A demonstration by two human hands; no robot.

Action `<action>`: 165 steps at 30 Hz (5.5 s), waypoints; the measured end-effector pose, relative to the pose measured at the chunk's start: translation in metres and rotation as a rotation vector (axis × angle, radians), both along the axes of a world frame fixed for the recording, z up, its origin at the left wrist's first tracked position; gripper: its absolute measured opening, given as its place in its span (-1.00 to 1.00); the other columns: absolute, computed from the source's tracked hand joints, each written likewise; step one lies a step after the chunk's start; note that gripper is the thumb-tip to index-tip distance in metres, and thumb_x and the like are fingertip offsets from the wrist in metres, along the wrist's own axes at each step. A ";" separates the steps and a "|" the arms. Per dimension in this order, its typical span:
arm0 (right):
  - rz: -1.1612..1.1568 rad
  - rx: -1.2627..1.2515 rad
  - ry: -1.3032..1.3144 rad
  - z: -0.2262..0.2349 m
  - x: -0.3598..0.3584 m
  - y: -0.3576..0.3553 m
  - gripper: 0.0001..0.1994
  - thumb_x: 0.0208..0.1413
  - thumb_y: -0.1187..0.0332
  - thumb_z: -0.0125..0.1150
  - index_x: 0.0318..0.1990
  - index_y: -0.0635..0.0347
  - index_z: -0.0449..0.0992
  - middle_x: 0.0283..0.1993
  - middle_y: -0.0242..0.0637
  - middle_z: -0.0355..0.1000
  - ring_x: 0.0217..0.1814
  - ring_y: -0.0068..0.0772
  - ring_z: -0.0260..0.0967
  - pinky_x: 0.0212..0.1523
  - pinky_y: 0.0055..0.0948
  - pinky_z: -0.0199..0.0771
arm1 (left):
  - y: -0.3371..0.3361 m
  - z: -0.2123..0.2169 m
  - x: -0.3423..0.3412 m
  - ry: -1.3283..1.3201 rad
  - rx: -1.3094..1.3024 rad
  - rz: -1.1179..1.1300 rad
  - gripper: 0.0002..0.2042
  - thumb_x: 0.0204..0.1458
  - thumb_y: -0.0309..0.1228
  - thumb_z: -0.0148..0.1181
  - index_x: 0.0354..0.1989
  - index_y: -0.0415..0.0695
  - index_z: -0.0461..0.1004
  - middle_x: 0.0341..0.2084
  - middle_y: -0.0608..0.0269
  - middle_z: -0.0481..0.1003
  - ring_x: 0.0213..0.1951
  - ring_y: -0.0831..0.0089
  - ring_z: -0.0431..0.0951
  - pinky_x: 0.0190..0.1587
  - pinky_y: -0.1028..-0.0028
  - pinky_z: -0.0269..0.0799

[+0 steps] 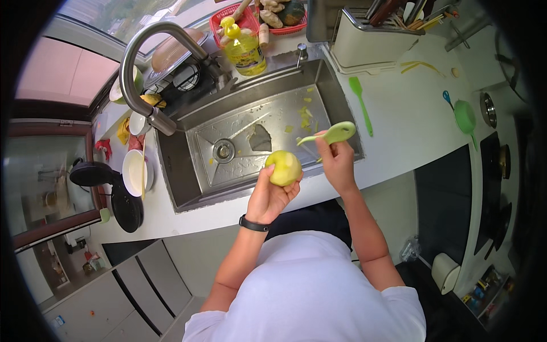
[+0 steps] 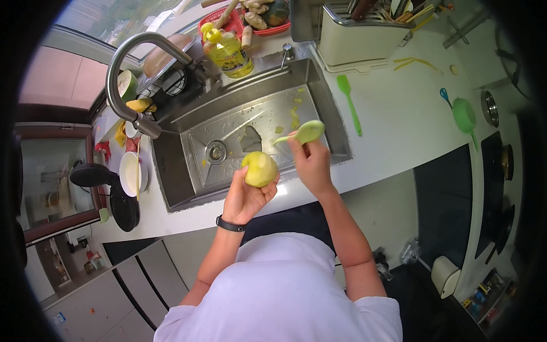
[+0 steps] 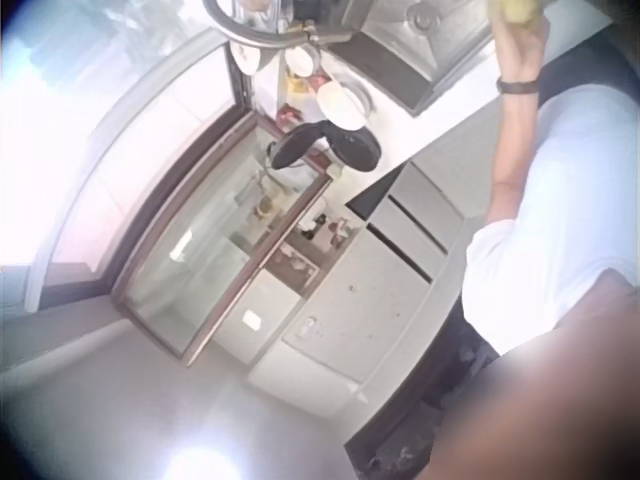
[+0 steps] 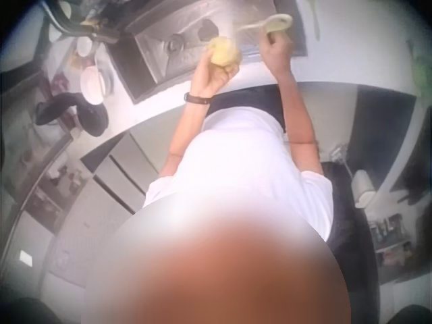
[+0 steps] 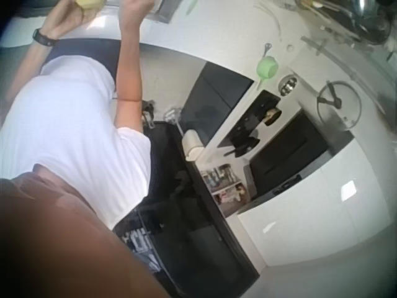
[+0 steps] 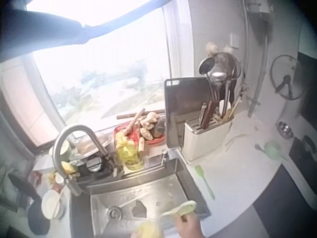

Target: The person peels a green apple using a green peeler over a kitchen sink, then retrieves a white bowl from a drawer. The person slices the peeled apple into wedges and places them into the bowl. Finally, the person washes the knife and hands under running water.

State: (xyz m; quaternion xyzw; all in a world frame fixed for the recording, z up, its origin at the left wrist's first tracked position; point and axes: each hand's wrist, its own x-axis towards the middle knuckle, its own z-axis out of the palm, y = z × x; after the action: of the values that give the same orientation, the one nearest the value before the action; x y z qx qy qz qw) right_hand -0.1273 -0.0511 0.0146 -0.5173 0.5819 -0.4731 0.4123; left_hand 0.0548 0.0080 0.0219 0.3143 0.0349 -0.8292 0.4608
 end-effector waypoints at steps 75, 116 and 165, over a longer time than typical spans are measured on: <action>0.038 0.012 0.185 -0.010 -0.014 -0.010 -0.87 0.17 0.36 0.21 -0.25 0.23 0.55 -0.44 -0.20 0.50 -0.56 -0.41 0.38 -0.49 -0.42 0.34 | 0.020 -0.001 0.008 -0.301 -0.143 -0.131 -0.64 0.14 -0.30 0.08 0.09 -0.14 0.34 -0.01 0.17 0.44 0.03 0.34 0.43 0.02 0.29 0.36; 0.232 -0.208 -0.129 0.031 0.017 0.023 -0.87 0.13 0.42 0.25 -0.20 0.22 0.51 -0.43 -0.19 0.47 -0.55 -0.40 0.39 -0.51 -0.45 0.35 | 0.011 -0.005 0.013 -0.182 -0.358 -0.086 -0.25 -0.07 -0.16 0.30 0.28 -0.21 0.13 0.16 0.03 0.29 0.17 0.16 0.37 0.17 0.18 0.36; 0.273 -0.108 -0.495 0.079 0.020 0.036 -0.87 0.23 0.42 0.13 -0.17 0.31 0.49 -0.33 -0.39 0.45 -0.43 -0.72 0.35 -0.44 -0.66 0.40 | 0.022 -0.022 0.002 0.310 -0.433 -0.035 -0.04 -0.33 0.12 0.45 0.26 -0.11 0.18 0.11 0.00 0.28 0.05 0.06 0.37 0.06 0.19 0.35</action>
State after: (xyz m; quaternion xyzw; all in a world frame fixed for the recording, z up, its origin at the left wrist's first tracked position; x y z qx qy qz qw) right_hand -0.1072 -0.0153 0.0940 -0.4811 0.3625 -0.5552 0.5735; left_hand 0.0567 0.0305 -0.0001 0.0782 -0.0788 -0.8634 0.4922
